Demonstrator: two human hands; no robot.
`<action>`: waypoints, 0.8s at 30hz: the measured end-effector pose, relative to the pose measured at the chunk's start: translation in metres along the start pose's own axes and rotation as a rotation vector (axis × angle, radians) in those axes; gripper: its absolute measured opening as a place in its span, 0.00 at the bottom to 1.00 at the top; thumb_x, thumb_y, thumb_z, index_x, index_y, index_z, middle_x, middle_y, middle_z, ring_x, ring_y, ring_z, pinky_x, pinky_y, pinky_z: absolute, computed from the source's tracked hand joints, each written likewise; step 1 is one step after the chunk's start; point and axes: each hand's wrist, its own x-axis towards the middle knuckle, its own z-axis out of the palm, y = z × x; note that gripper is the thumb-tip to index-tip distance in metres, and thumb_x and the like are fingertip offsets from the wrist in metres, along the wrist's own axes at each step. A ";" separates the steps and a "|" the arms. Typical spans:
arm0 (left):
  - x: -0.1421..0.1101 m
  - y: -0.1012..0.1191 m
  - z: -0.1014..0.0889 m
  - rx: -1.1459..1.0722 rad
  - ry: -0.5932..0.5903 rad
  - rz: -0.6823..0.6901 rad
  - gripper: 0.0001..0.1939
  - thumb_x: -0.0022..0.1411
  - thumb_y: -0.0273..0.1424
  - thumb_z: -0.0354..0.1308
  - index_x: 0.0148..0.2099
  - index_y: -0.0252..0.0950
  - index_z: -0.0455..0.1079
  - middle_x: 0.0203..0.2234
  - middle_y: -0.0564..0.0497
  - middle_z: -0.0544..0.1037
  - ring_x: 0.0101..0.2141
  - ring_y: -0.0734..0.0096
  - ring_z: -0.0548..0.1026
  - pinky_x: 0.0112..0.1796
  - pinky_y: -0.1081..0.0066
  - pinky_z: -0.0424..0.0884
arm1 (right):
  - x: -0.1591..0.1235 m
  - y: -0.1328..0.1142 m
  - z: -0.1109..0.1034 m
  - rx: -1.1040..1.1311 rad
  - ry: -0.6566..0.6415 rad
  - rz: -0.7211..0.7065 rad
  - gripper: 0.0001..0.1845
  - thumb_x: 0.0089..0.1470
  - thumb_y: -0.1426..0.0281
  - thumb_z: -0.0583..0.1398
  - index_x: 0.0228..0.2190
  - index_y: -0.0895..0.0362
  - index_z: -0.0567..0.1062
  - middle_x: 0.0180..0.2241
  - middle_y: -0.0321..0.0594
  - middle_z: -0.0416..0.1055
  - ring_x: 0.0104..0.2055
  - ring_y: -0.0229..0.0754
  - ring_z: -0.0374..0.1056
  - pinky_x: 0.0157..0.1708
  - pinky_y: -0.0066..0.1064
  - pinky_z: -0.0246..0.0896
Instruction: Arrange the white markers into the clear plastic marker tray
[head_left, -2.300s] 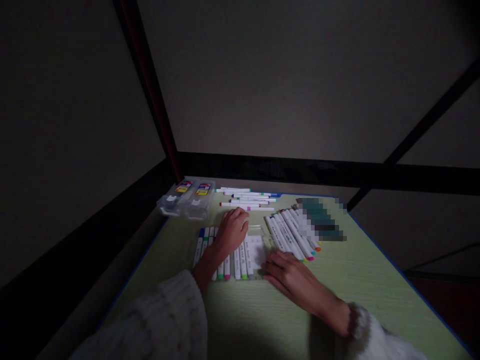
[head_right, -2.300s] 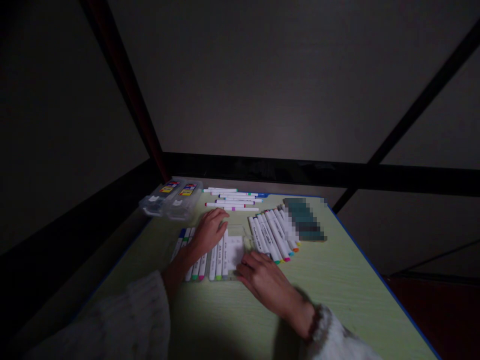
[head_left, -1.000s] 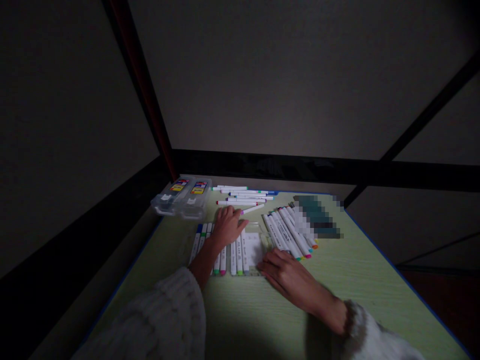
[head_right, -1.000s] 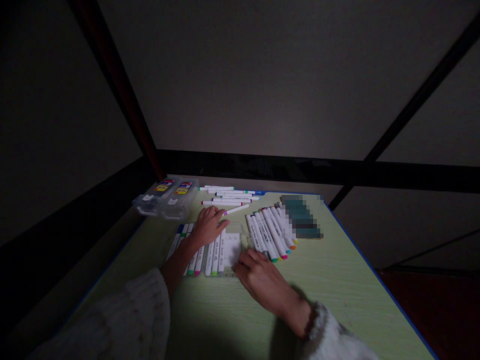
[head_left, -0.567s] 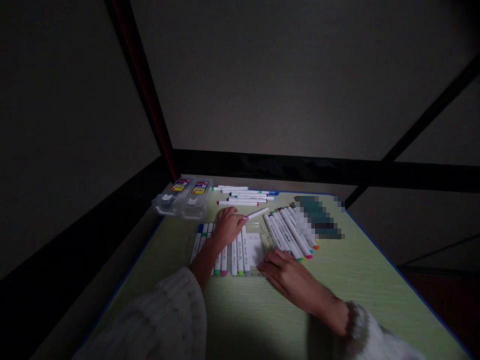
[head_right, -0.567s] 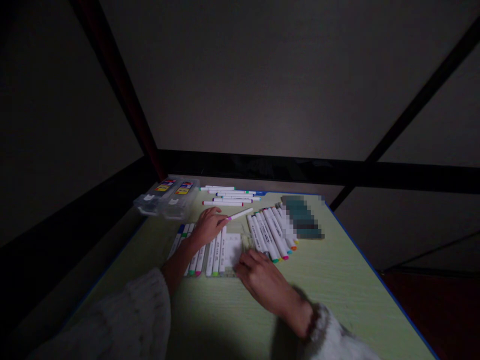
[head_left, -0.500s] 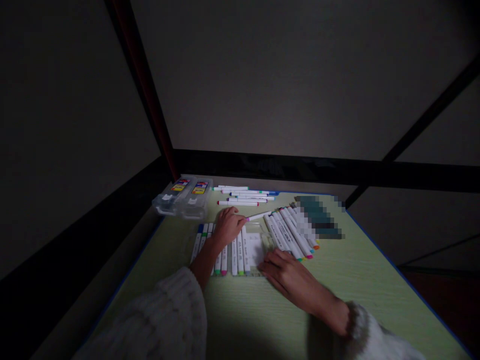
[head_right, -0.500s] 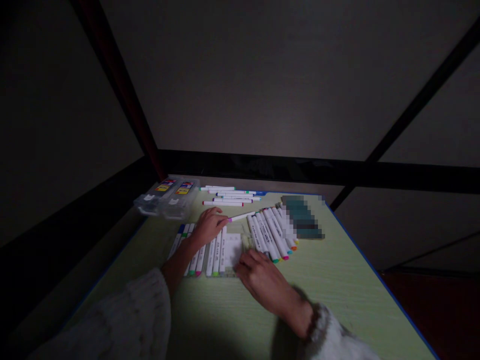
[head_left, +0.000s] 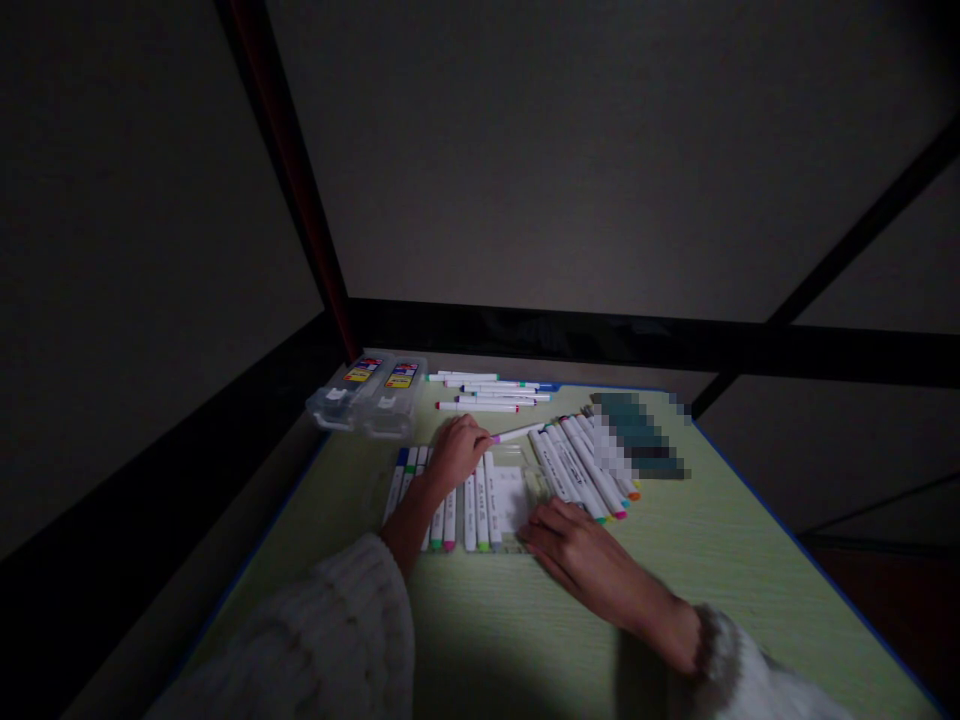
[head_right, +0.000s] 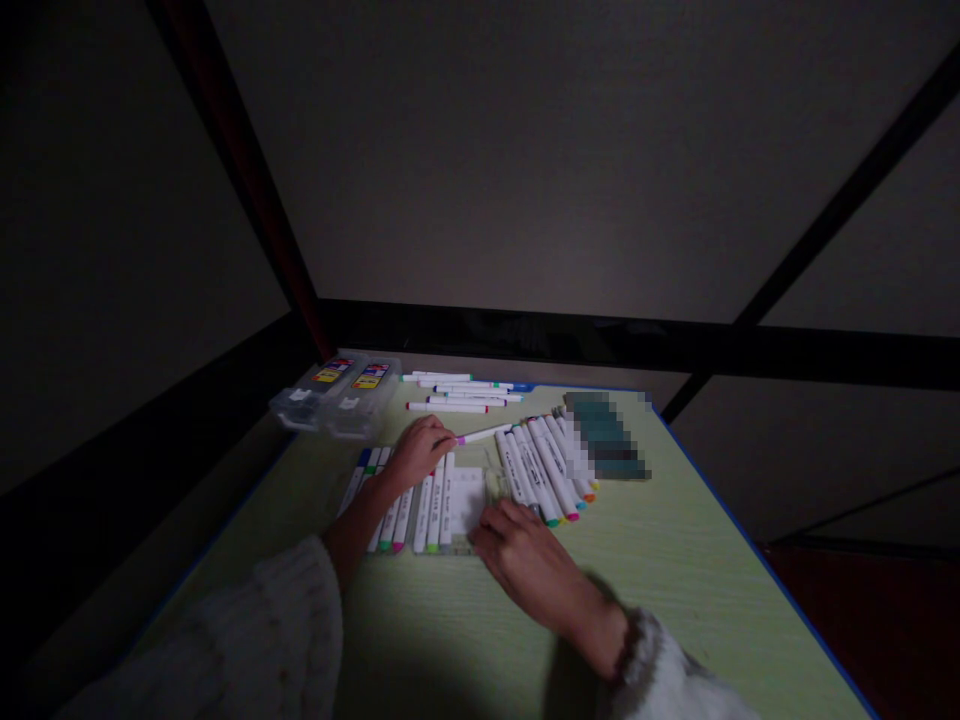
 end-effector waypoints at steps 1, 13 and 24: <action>0.000 0.000 0.000 0.001 -0.002 0.000 0.10 0.58 0.31 0.51 0.34 0.36 0.74 0.27 0.50 0.72 0.34 0.70 0.68 0.39 0.71 0.62 | 0.000 0.000 0.000 -0.001 0.002 0.000 0.10 0.56 0.73 0.51 0.32 0.58 0.72 0.30 0.41 0.67 0.36 0.43 0.62 0.36 0.36 0.59; 0.001 -0.002 0.003 0.014 0.003 0.006 0.10 0.57 0.31 0.51 0.32 0.36 0.74 0.27 0.50 0.73 0.33 0.70 0.69 0.37 0.72 0.62 | -0.001 0.002 0.003 0.006 0.012 -0.010 0.11 0.57 0.72 0.50 0.34 0.58 0.72 0.30 0.41 0.67 0.36 0.43 0.62 0.36 0.36 0.59; 0.001 -0.001 0.002 -0.001 -0.008 -0.012 0.09 0.57 0.30 0.52 0.32 0.34 0.73 0.27 0.49 0.73 0.33 0.71 0.70 0.37 0.73 0.63 | 0.000 0.001 0.001 0.009 -0.027 0.012 0.09 0.56 0.73 0.51 0.33 0.58 0.72 0.30 0.41 0.67 0.36 0.44 0.61 0.37 0.37 0.59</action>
